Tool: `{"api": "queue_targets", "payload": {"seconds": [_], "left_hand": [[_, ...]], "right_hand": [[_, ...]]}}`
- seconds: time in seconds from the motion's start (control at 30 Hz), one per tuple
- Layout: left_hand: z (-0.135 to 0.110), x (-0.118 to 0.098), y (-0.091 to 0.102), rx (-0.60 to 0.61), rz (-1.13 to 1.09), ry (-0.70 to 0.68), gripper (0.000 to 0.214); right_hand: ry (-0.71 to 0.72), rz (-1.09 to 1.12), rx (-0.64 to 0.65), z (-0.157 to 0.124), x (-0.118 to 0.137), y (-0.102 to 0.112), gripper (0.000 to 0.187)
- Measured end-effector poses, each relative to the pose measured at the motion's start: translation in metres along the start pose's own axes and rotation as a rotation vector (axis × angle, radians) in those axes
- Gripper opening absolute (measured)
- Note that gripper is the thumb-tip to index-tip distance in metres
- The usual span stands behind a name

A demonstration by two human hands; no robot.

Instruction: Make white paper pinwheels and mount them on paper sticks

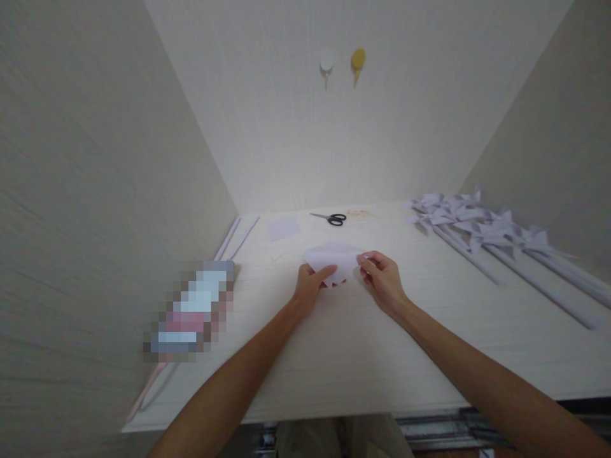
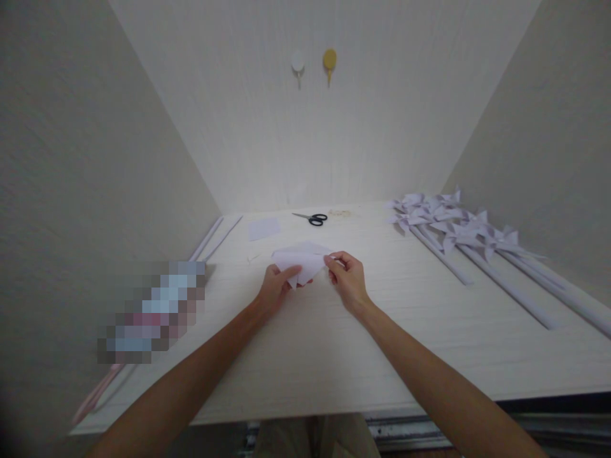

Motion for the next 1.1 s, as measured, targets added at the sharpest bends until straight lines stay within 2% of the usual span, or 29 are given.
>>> {"api": "queue_targets", "payload": {"seconds": [0.1, 0.2, 0.3, 0.43, 0.6, 0.73, 0.97, 1.1], "left_hand": [[0.000, 0.004, -0.002, 0.007, 0.036, -0.017, 0.034], [0.000, 0.008, -0.003, -0.037, 0.060, -0.043, 0.037], [-0.001, 0.008, -0.004, -0.078, 0.064, -0.059, 0.033], [-0.001, 0.006, -0.005, -0.126, 0.051, -0.078, 0.023], [0.000, 0.007, -0.003, -0.192, -0.051, -0.085, 0.034], [0.001, 0.006, -0.002, -0.201, -0.074, -0.099, 0.040], [0.002, 0.006, -0.001, -0.201, -0.069, -0.120, 0.034], [0.004, 0.009, 0.001, -0.241, -0.031, -0.096, 0.029]], "right_hand": [[0.011, 0.017, -0.013, 0.000, 0.002, -0.001, 0.022], [-0.027, 0.011, 0.008, -0.002, 0.001, -0.003, 0.027], [-0.104, -0.111, 0.100, -0.005, -0.001, -0.007, 0.034], [-0.129, -0.364, 0.252, -0.009, -0.002, -0.012, 0.035], [-0.079, -0.497, 0.380, -0.011, -0.004, -0.016, 0.027], [-0.043, -0.540, 0.399, -0.010, -0.005, -0.015, 0.019], [-0.052, -0.523, 0.422, -0.010, 0.000, -0.017, 0.014], [-0.066, -0.498, 0.403, -0.011, 0.002, -0.018, 0.013]]}}
Point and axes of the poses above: each hand's wrist, its own z-axis towards the middle knuckle, its own y-axis out of the back of the hand, x = y × z, the point moved 2 cm from there along z, towards the middle knuckle, and after that the axes turned 10 degrees about x, right-handed, at the moved point
